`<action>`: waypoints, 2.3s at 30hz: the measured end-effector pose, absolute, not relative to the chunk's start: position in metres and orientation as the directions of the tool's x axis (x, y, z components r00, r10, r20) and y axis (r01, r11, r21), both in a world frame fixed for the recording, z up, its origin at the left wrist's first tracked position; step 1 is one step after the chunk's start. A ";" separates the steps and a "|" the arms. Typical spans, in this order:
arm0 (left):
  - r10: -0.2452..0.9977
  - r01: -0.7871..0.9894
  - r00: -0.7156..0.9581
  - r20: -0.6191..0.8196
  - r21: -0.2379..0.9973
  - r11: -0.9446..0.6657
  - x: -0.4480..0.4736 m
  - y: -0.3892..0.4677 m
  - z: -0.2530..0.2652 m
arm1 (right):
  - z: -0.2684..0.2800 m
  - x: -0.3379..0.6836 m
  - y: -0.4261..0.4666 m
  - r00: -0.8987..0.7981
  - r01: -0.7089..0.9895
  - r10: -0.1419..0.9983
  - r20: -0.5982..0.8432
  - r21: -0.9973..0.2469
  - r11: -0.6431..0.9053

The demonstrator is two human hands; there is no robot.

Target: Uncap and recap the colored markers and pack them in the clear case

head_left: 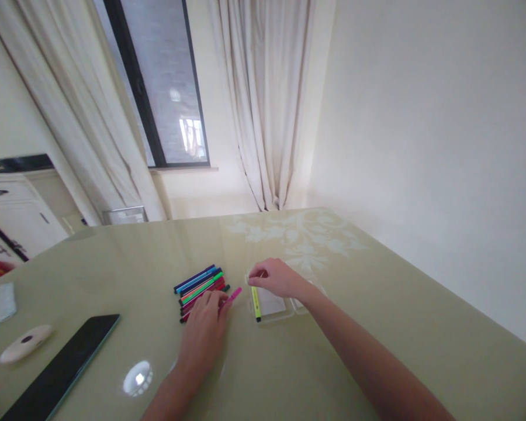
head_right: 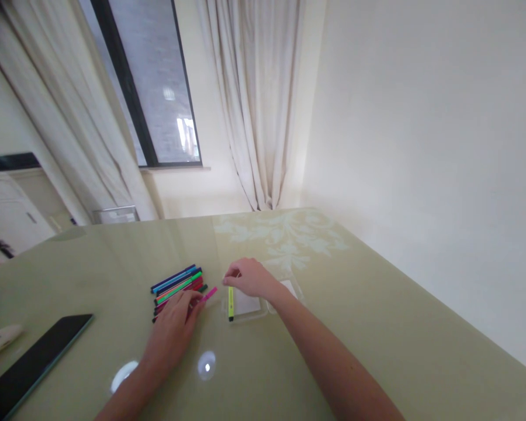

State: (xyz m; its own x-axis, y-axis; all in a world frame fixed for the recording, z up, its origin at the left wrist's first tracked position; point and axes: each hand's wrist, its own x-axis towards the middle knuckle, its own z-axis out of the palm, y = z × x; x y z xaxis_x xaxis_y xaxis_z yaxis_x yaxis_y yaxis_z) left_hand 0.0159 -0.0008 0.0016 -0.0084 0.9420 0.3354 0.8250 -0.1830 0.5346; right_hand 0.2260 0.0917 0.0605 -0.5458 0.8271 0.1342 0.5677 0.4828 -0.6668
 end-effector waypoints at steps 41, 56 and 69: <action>0.807 0.781 0.468 0.361 0.258 -0.569 0.049 -0.015 -0.014 | 0.017 0.226 0.110 -0.252 0.643 0.963 0.095 -0.727 0.240; 0.891 0.972 0.019 0.454 0.198 -0.122 0.014 -0.001 -0.003 | 0.043 0.239 0.109 -0.312 0.748 0.939 0.145 -0.572 0.337; 0.942 0.649 -0.074 0.328 0.733 -0.205 0.021 0.002 0.000 | 0.057 0.222 0.088 -0.533 0.496 0.840 0.099 -0.769 0.404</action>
State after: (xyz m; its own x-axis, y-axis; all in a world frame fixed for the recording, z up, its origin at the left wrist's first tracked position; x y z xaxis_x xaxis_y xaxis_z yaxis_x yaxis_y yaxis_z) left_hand 0.0209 0.0024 0.0000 -0.0738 0.9417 0.3283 0.6490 -0.2046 0.7327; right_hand 0.2223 0.0878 0.0575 -0.5329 0.8404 0.0986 0.4957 0.4044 -0.7686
